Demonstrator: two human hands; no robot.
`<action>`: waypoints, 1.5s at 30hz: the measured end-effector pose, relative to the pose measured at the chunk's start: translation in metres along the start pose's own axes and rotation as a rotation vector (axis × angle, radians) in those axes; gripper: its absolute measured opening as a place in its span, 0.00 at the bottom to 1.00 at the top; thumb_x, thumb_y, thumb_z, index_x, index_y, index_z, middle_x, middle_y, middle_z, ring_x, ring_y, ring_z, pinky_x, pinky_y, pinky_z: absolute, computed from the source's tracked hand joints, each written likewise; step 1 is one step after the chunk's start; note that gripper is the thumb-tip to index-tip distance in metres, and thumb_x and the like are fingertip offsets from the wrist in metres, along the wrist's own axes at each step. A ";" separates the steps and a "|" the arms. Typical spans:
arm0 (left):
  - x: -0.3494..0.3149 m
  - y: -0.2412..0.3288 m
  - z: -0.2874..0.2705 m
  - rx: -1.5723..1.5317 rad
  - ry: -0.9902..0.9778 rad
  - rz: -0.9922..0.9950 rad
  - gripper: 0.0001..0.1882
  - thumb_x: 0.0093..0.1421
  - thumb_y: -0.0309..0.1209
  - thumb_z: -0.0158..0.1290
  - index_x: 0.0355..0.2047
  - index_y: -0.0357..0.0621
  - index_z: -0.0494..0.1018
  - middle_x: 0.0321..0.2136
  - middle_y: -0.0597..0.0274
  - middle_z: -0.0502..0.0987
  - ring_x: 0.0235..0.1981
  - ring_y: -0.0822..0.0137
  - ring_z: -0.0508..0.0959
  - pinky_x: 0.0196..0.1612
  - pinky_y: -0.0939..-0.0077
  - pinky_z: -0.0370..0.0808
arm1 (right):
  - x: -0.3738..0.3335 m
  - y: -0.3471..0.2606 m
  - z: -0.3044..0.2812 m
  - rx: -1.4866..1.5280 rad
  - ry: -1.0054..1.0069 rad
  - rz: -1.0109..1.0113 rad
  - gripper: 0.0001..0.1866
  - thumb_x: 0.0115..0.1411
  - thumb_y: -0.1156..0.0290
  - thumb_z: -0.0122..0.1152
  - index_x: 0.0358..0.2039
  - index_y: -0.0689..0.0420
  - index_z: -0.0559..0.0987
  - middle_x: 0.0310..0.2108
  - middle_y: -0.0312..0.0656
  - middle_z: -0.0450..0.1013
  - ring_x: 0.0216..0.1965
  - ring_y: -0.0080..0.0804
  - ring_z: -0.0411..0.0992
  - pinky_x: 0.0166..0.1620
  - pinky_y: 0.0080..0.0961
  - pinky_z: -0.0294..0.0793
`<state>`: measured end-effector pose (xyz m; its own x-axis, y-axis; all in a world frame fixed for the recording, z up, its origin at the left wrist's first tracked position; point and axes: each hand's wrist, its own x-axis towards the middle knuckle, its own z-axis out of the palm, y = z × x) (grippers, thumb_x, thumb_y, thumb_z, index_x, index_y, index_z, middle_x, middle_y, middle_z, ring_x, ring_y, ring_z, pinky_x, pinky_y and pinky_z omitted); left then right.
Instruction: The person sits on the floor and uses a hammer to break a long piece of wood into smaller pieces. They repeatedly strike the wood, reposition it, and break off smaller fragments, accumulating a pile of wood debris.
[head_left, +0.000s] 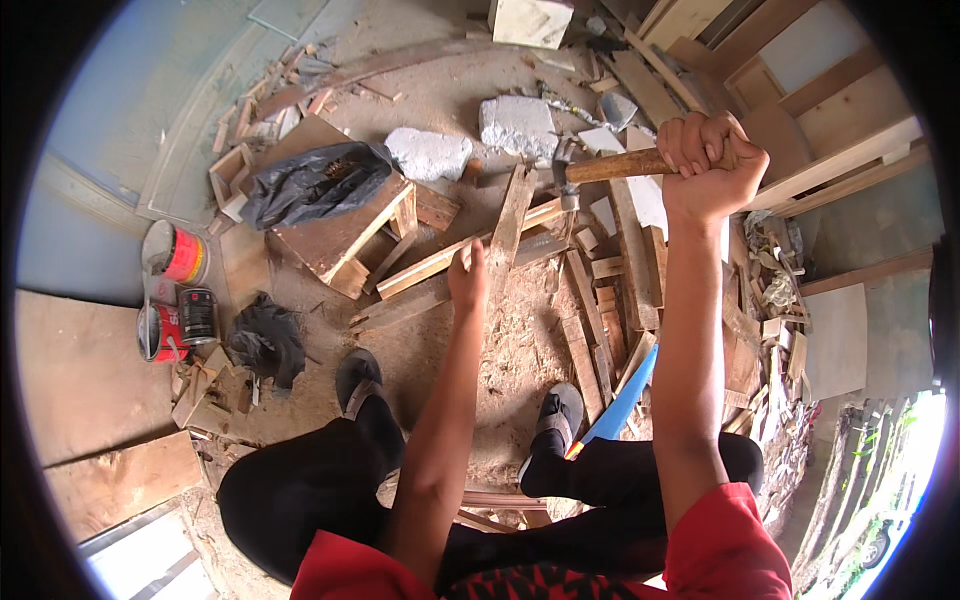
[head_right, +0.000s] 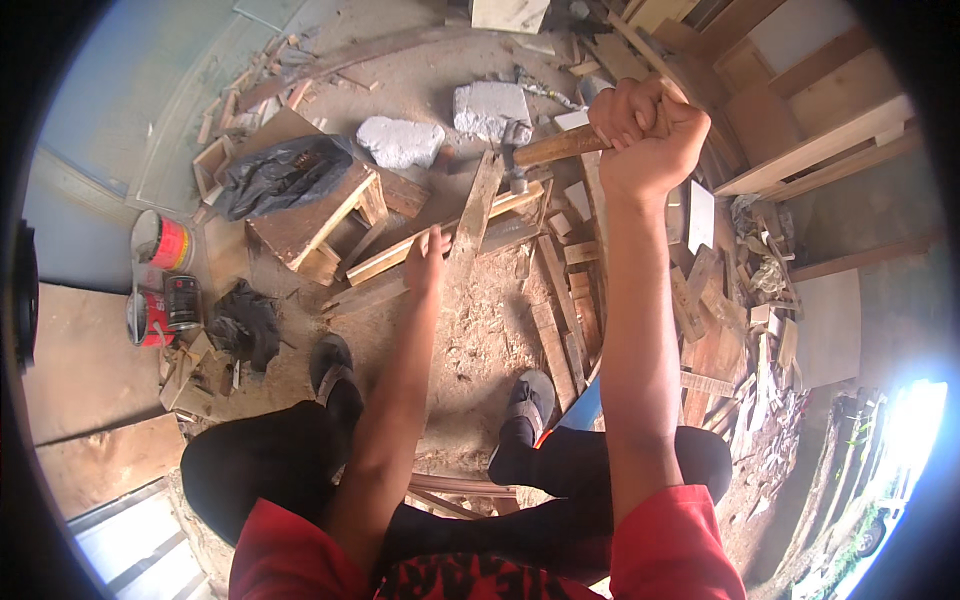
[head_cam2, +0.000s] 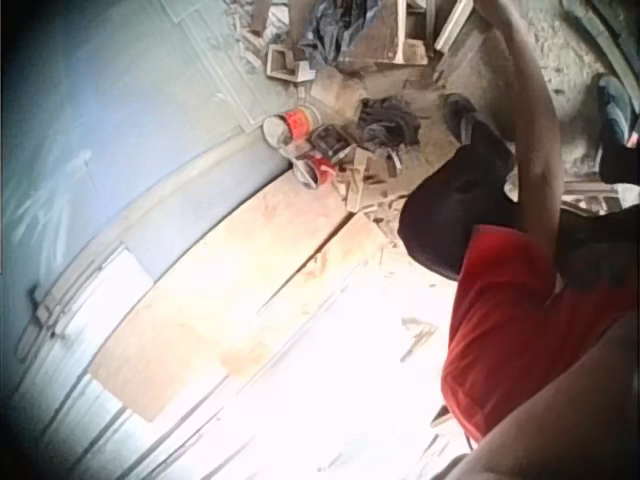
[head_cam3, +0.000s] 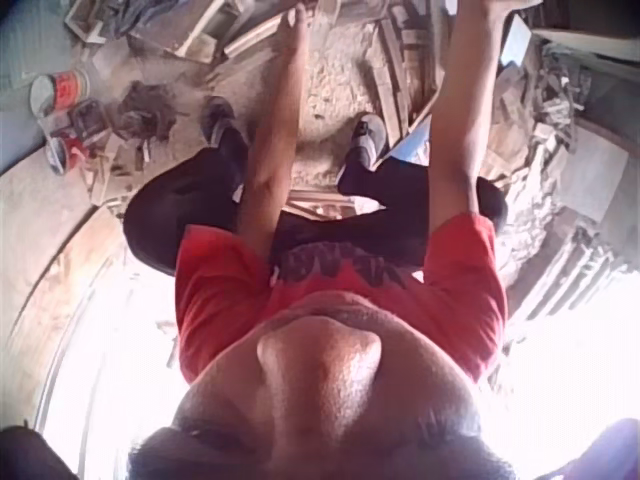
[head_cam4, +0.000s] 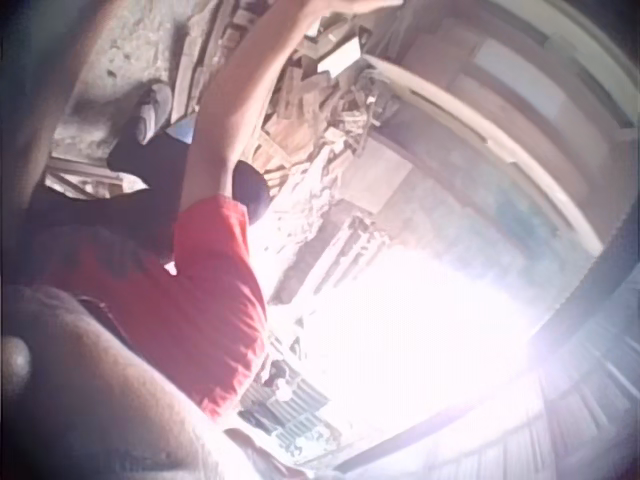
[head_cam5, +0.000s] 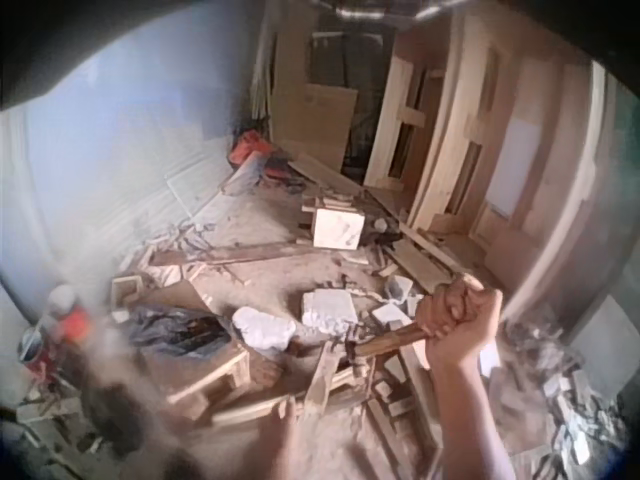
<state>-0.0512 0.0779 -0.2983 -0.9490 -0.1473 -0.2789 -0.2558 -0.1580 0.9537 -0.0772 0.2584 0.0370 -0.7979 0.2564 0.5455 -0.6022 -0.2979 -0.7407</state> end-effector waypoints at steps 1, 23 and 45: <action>0.000 0.031 0.012 -0.146 -0.096 -0.021 0.34 0.68 0.55 0.44 0.61 0.38 0.66 0.55 0.47 0.75 0.55 0.56 0.76 0.52 0.56 0.73 | 0.001 -0.018 0.001 0.030 -0.053 0.009 0.17 0.56 0.58 0.41 0.14 0.48 0.55 0.08 0.30 0.47 0.12 0.22 0.42 0.22 0.24 0.48; -0.183 0.299 0.006 -0.357 -0.346 0.380 0.14 0.59 0.42 0.63 0.33 0.45 0.81 0.27 0.70 0.79 0.29 0.78 0.75 0.35 0.81 0.69 | -0.086 -0.253 0.084 0.103 -0.698 0.050 0.16 0.57 0.65 0.38 0.13 0.52 0.55 0.09 0.31 0.50 0.13 0.22 0.44 0.20 0.25 0.46; -0.154 0.303 -0.082 1.350 -0.901 0.696 0.17 0.60 0.45 0.60 0.35 0.41 0.80 0.30 0.53 0.81 0.32 0.63 0.79 0.39 0.65 0.74 | -0.107 -0.139 0.111 -0.023 -1.002 0.352 0.21 0.62 0.67 0.45 0.12 0.56 0.57 0.14 0.30 0.50 0.16 0.18 0.45 0.20 0.23 0.45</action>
<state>0.0321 -0.0273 0.0248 -0.6168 0.7781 -0.1188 0.6848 0.6049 0.4063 0.0890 0.1701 0.1249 -0.5919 -0.7184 0.3655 -0.3408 -0.1879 -0.9212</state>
